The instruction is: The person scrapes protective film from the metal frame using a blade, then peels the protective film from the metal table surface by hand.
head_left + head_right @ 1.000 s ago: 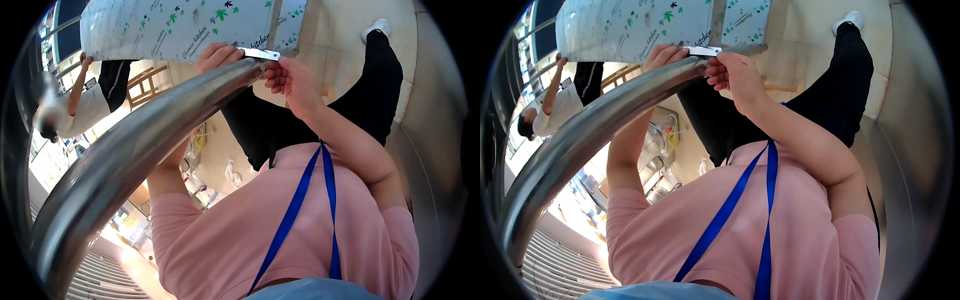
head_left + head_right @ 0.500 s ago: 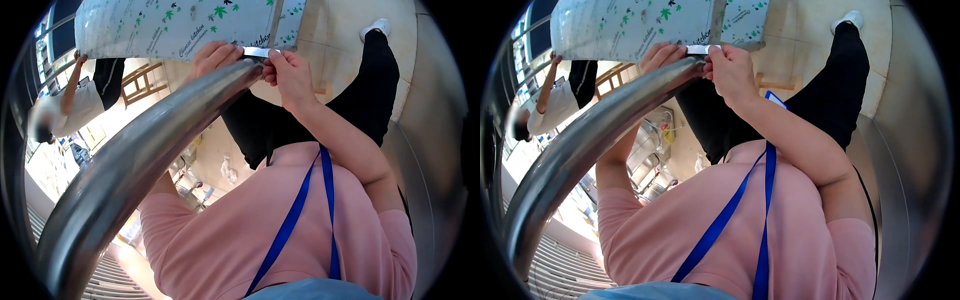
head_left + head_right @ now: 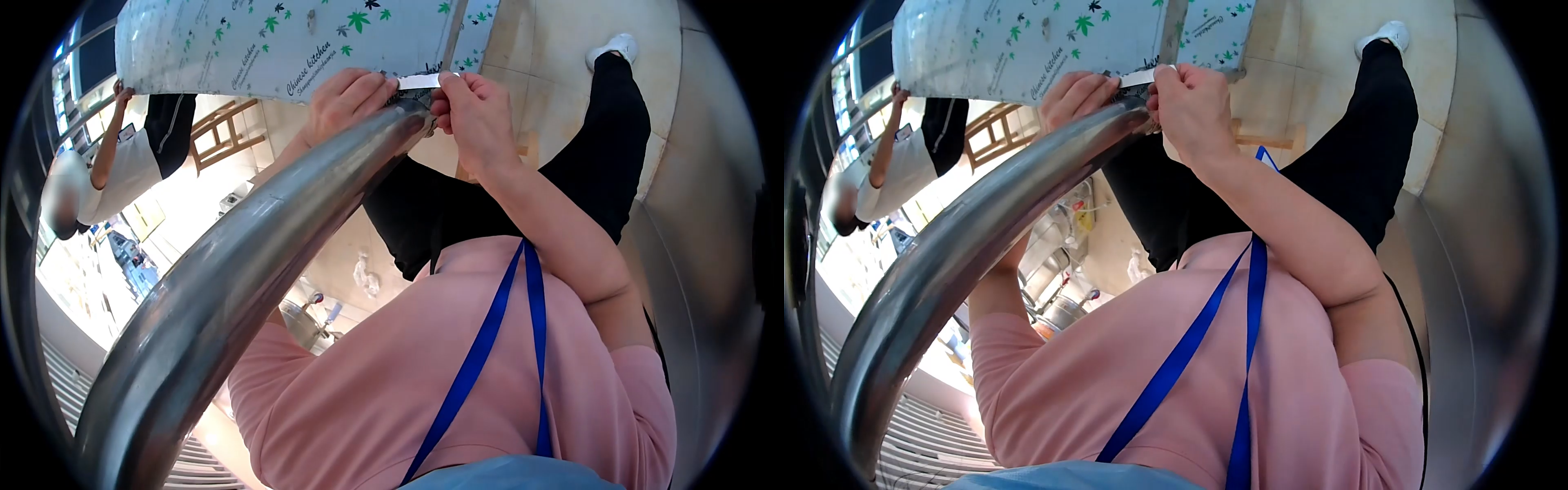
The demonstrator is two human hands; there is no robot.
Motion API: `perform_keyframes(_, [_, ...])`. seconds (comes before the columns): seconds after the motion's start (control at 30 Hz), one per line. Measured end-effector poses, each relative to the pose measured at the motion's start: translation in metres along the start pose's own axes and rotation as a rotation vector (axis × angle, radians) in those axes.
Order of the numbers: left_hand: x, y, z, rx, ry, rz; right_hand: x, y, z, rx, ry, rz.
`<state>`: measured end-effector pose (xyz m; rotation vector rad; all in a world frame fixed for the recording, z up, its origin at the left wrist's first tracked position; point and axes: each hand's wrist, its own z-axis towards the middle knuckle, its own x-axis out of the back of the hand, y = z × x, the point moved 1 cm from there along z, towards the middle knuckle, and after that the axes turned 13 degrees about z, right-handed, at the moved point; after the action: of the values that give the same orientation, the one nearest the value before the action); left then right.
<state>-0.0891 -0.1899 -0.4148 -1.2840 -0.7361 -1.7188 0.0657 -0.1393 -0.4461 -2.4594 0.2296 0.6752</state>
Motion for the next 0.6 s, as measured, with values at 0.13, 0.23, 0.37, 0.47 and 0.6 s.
perform_keyframes(0.13, [-0.005, -0.006, -0.002, -0.015, 0.010, 0.025, 0.000, -0.003, 0.005, -0.008, 0.007, -0.026])
perform_keyframes(0.23, [-0.008, -0.007, -0.006, -0.016, -0.010, 0.043, -0.002, -0.008, 0.008, 0.006, 0.000, -0.072])
perform_keyframes(0.37, [-0.011, -0.008, -0.007, -0.031, -0.009, 0.054, -0.001, -0.010, 0.008, 0.003, -0.002, -0.094])
perform_keyframes(0.47, [-0.012, -0.007, -0.009, -0.024, 0.013, 0.061, -0.001, -0.010, 0.008, 0.006, 0.001, -0.126])
perform_keyframes(0.6, [-0.011, -0.004, -0.009, 0.005, 0.021, 0.079, 0.000, -0.008, 0.008, 0.046, -0.021, -0.141])
